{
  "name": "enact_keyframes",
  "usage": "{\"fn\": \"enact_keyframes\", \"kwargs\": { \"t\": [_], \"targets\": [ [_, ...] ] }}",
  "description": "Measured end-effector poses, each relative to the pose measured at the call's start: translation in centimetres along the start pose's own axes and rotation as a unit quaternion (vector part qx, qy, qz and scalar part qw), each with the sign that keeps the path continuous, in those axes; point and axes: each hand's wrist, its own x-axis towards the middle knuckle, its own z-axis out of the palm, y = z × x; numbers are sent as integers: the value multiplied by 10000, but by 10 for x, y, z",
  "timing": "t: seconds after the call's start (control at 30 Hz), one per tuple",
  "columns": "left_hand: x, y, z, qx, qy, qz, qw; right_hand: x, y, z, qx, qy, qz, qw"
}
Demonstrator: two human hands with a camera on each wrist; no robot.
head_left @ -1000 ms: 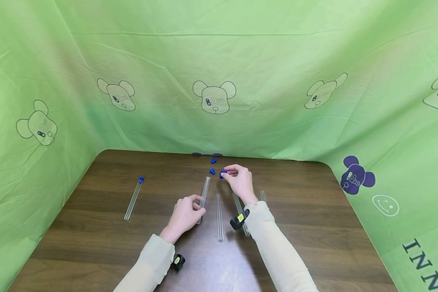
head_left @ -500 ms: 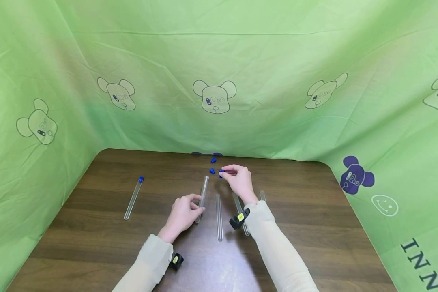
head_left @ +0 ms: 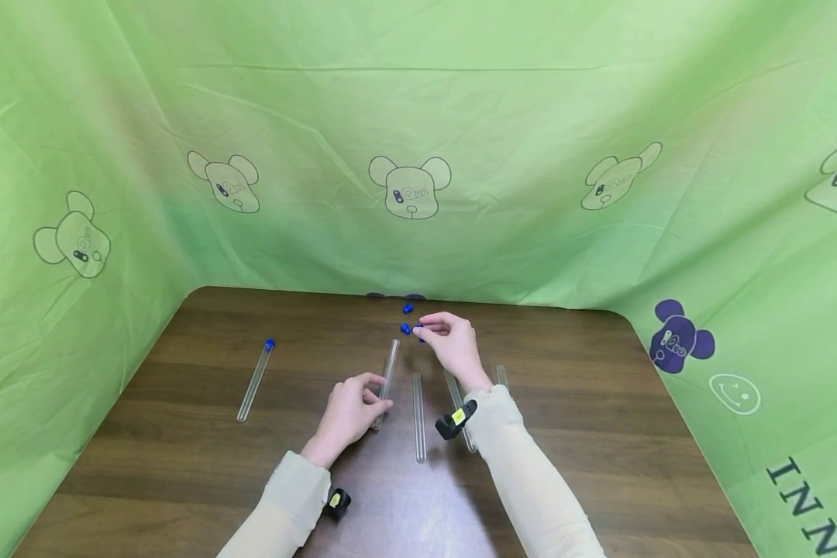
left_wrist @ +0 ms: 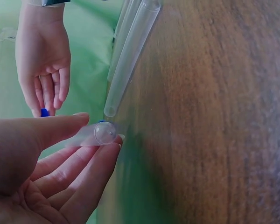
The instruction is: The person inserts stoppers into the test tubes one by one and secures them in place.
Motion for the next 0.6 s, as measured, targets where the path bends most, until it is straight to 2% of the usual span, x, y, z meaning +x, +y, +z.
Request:
{"fn": "enact_keyframes", "kwargs": {
  "t": [0.23,0.6],
  "targets": [
    [0,-2,1,0,35,76,10000,-1,-4,2,207,-49,36,9998],
    [-1,-3,2,-33,65,77,9999,-2,-14,4,120,-100,-22,9999]
  ]
}}
